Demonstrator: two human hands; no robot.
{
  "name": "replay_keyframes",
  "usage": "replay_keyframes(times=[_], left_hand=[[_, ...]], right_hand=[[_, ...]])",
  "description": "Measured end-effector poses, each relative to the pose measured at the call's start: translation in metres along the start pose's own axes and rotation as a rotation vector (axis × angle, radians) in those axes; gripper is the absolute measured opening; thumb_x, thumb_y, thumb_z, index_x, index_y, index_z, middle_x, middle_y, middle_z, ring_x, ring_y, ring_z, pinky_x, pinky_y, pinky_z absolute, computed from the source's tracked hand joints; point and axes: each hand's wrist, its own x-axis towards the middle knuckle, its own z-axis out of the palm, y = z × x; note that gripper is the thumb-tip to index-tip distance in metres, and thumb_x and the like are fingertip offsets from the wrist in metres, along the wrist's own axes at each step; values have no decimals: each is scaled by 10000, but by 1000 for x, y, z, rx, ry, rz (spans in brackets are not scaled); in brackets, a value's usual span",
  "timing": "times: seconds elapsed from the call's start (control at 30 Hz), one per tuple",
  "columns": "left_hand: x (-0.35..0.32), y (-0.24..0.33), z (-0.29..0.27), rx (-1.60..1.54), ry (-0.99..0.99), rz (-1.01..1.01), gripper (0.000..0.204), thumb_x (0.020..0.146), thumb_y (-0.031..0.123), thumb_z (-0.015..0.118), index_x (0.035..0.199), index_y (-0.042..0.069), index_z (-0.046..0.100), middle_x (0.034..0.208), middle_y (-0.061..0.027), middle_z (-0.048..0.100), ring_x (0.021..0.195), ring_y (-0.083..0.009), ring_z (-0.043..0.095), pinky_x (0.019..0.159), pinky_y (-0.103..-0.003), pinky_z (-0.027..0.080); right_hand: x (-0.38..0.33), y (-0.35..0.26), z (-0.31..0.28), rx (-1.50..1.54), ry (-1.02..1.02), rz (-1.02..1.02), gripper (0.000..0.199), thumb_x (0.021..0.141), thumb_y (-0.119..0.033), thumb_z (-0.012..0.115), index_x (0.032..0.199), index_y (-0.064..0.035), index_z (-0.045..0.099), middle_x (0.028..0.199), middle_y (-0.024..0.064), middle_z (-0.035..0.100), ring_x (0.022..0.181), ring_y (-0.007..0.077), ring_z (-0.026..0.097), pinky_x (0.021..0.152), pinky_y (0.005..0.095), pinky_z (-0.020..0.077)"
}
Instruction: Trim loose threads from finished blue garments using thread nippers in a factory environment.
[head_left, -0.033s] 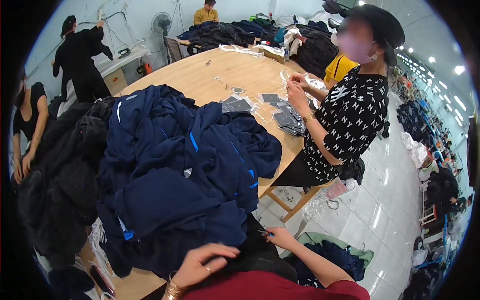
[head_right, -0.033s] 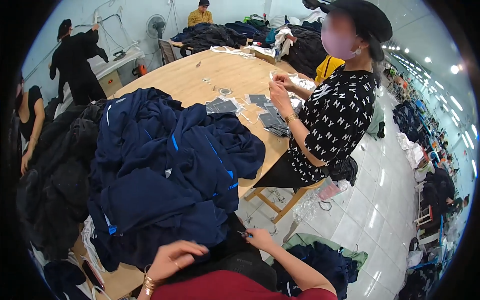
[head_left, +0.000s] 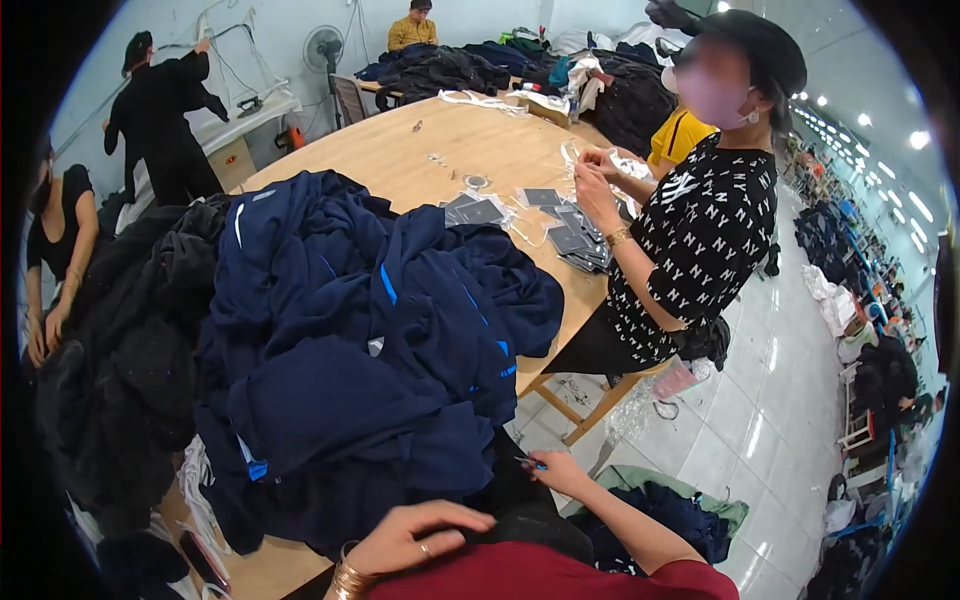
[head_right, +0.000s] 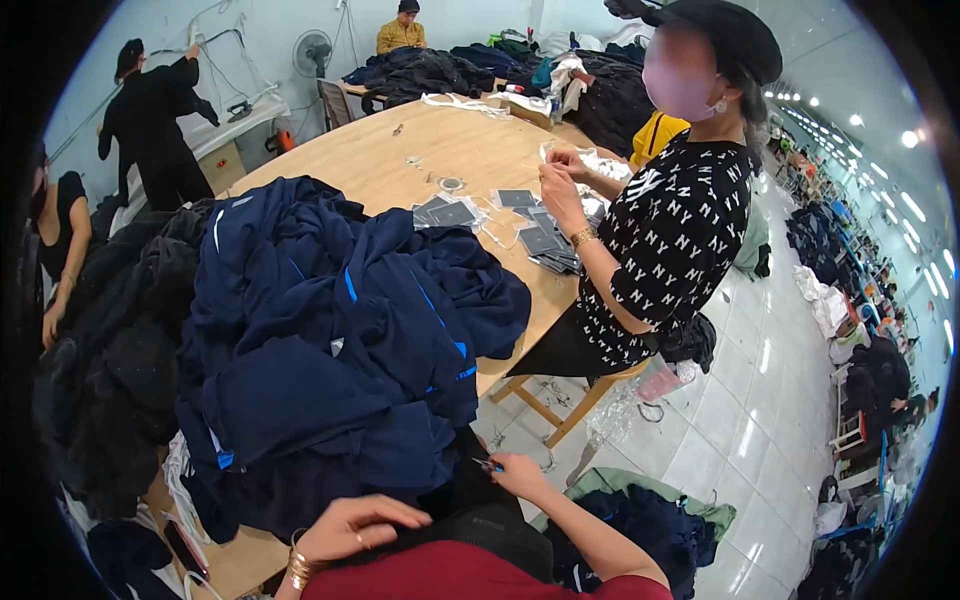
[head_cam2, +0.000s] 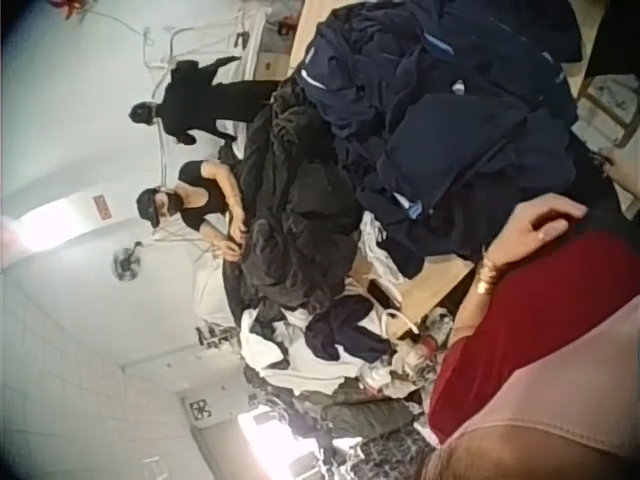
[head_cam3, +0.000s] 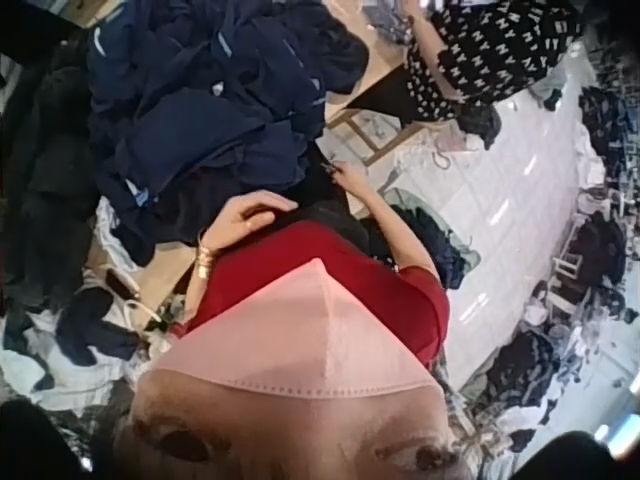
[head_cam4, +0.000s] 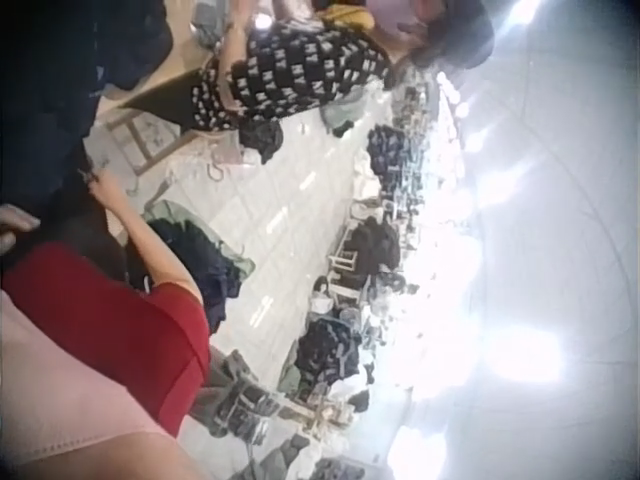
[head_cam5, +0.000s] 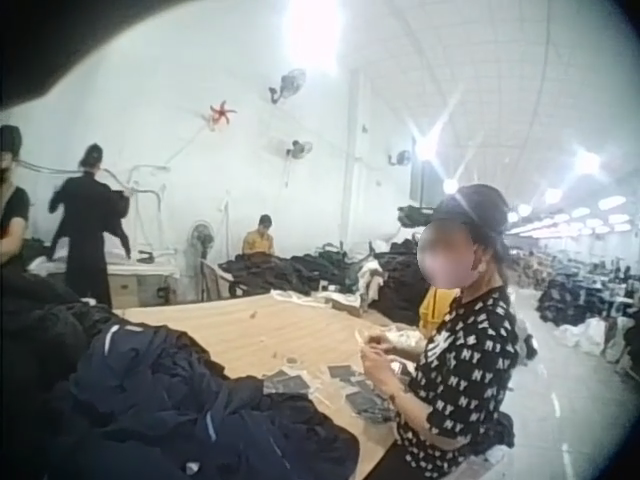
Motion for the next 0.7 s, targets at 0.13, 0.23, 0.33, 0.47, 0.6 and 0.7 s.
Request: replay_keyframes(times=[0.13, 0.23, 0.33, 0.47, 0.6, 0.7], left_hand=[[8, 13, 1, 147, -394, 221, 321, 917, 179, 513, 1211, 57, 555, 1289, -124, 512, 1216, -276, 456, 1046, -372, 307], [12, 33, 3, 247, -728, 650, 407, 881, 211, 580, 1226, 4, 520, 1266, -185, 492, 1175, -316, 475, 1024, -467, 277], [12, 34, 5, 123, -865, 421, 426, 900, 284, 544, 1201, -18, 538, 1375, -217, 387, 1338, -354, 276, 1084, -514, 55], [3, 25, 1, 155, -757, 387, 406, 867, 323, 601, 1228, 140, 569, 1370, -120, 434, 1283, -295, 377, 1057, -555, 131], [1, 19, -5, 69, -741, 361, 387, 917, 236, 519, 1220, -4, 524, 1332, -208, 445, 1292, -335, 360, 1082, -495, 164], [5, -1, -11, -30, -554, 246, 358, 925, 186, 488, 1240, 21, 524, 1319, -160, 476, 1266, -303, 392, 1070, -444, 226]], right_hand=[[18, -21, 2, -117, 122, -25, 176, 790, -215, 574, 919, -104, 621, 809, 130, 656, 829, 333, 621, 710, 408, 482], [20, -24, 14, -82, 171, -100, 178, 783, -190, 571, 932, -100, 606, 863, 136, 646, 841, 345, 610, 723, 421, 480], [31, 1, 40, -56, 232, -213, 184, 773, -176, 571, 938, -100, 597, 901, 135, 625, 854, 344, 601, 735, 424, 478], [37, -2, 48, -55, 259, -164, 191, 757, -176, 577, 931, -98, 594, 912, 134, 593, 874, 347, 587, 748, 427, 476], [53, 10, 60, -59, 306, -141, 175, 790, -219, 575, 902, -85, 576, 907, 141, 582, 825, 360, 595, 713, 451, 478], [57, 4, 58, 3, 274, -11, 202, 791, -240, 563, 907, -77, 590, 912, 143, 609, 876, 355, 587, 750, 444, 470]])
